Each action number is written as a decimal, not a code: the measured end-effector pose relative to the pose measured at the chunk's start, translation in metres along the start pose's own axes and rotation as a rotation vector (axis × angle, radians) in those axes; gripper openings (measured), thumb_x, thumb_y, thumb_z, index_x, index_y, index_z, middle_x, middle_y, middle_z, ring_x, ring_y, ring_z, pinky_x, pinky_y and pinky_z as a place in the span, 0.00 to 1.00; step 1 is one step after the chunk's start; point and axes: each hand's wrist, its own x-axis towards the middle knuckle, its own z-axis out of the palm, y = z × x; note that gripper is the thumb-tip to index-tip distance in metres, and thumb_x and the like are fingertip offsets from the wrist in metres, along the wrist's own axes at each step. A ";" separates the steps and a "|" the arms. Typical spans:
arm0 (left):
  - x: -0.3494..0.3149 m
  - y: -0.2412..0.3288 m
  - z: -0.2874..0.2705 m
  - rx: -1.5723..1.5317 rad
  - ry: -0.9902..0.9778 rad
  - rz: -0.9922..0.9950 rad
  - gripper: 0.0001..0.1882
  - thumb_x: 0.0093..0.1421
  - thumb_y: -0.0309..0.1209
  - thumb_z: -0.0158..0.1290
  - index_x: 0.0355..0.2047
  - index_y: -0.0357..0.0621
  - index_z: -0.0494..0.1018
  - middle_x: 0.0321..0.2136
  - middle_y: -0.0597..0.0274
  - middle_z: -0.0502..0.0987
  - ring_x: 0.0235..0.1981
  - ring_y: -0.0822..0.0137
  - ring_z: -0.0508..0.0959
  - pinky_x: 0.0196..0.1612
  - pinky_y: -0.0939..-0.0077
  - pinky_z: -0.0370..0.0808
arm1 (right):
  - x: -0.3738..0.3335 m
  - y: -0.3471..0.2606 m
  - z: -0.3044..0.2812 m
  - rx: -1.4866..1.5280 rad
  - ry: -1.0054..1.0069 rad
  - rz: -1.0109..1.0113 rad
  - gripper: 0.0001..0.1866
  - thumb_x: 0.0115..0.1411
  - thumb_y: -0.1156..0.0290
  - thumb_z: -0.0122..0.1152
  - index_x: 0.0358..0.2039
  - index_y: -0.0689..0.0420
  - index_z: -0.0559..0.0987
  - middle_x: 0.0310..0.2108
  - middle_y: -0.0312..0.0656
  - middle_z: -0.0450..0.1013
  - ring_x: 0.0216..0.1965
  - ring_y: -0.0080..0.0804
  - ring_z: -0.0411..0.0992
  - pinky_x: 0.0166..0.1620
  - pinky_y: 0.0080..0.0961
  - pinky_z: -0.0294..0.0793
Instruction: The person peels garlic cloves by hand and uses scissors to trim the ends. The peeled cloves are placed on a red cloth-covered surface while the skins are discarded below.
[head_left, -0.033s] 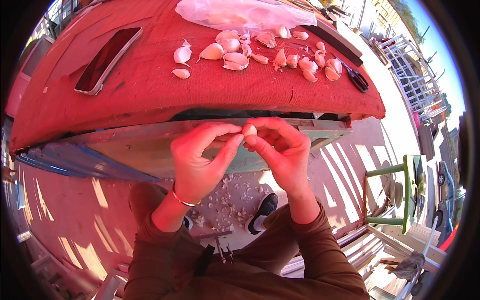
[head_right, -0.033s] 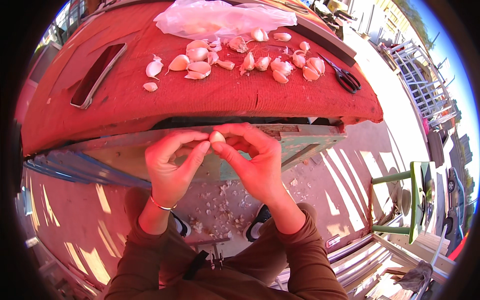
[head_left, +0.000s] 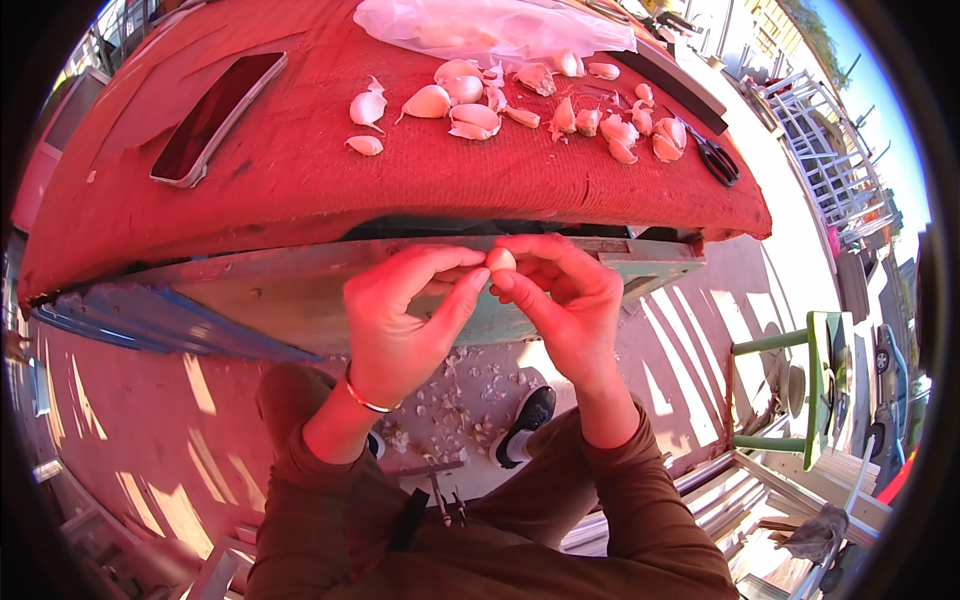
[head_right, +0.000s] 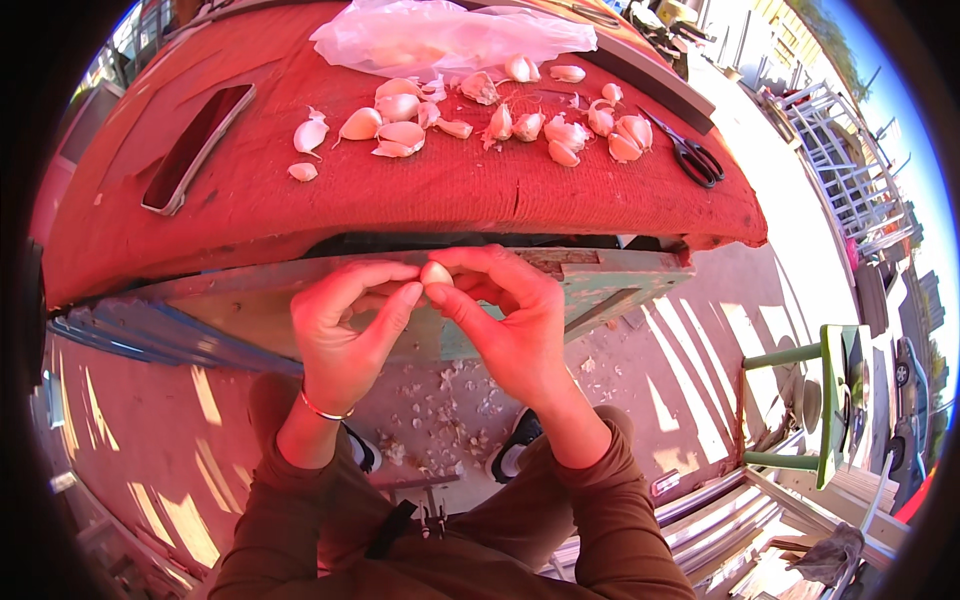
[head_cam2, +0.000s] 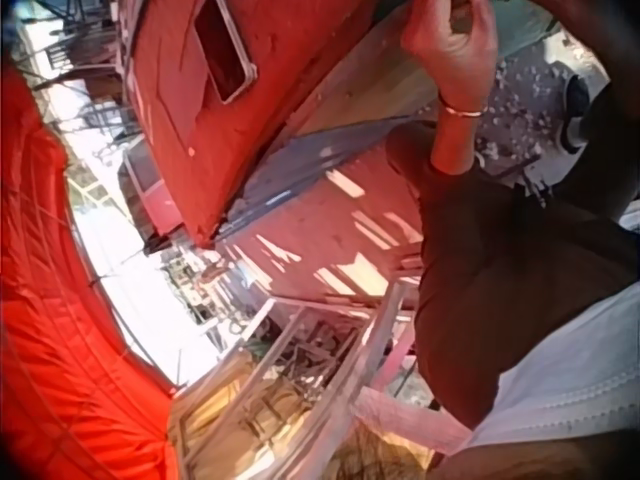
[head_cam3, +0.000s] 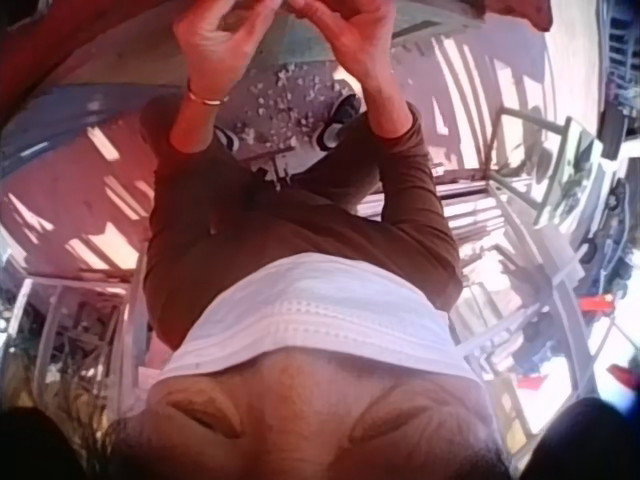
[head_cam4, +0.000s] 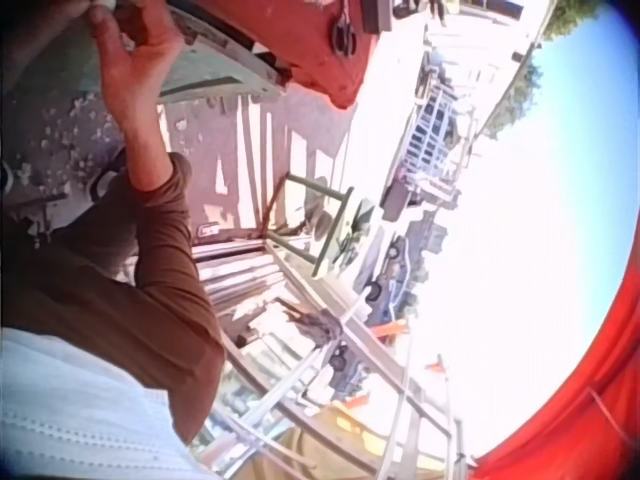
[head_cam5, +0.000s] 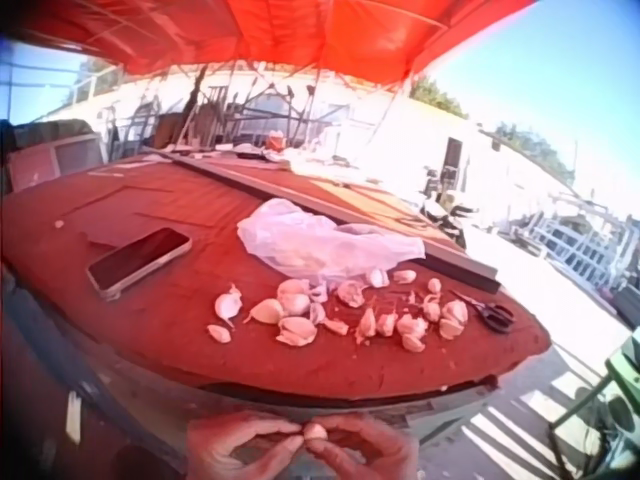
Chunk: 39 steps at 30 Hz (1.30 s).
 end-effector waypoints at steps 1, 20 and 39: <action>0.000 0.000 0.000 0.019 0.014 0.005 0.07 0.62 0.18 0.64 0.41 0.32 0.82 0.37 0.55 0.86 0.35 0.68 0.87 0.38 0.77 0.84 | 0.001 0.001 0.001 -0.045 -0.004 -0.030 0.13 0.64 0.81 0.70 0.50 0.65 0.84 0.44 0.40 0.81 0.43 0.26 0.82 0.50 0.25 0.82; 0.004 0.005 -0.008 -0.036 -0.041 -0.108 0.04 0.61 0.18 0.64 0.37 0.33 0.82 0.31 0.55 0.87 0.34 0.68 0.89 0.37 0.78 0.84 | 0.001 -0.005 0.005 -0.251 -0.037 -0.149 0.15 0.60 0.85 0.72 0.48 0.64 0.85 0.43 0.41 0.80 0.43 0.26 0.82 0.46 0.23 0.82; 0.007 0.007 -0.013 -0.054 -0.096 -0.169 0.03 0.64 0.17 0.61 0.38 0.30 0.82 0.36 0.57 0.85 0.33 0.68 0.87 0.38 0.77 0.85 | 0.006 -0.001 -0.006 0.192 -0.129 0.111 0.18 0.68 0.78 0.68 0.56 0.66 0.81 0.42 0.42 0.83 0.39 0.24 0.80 0.42 0.22 0.81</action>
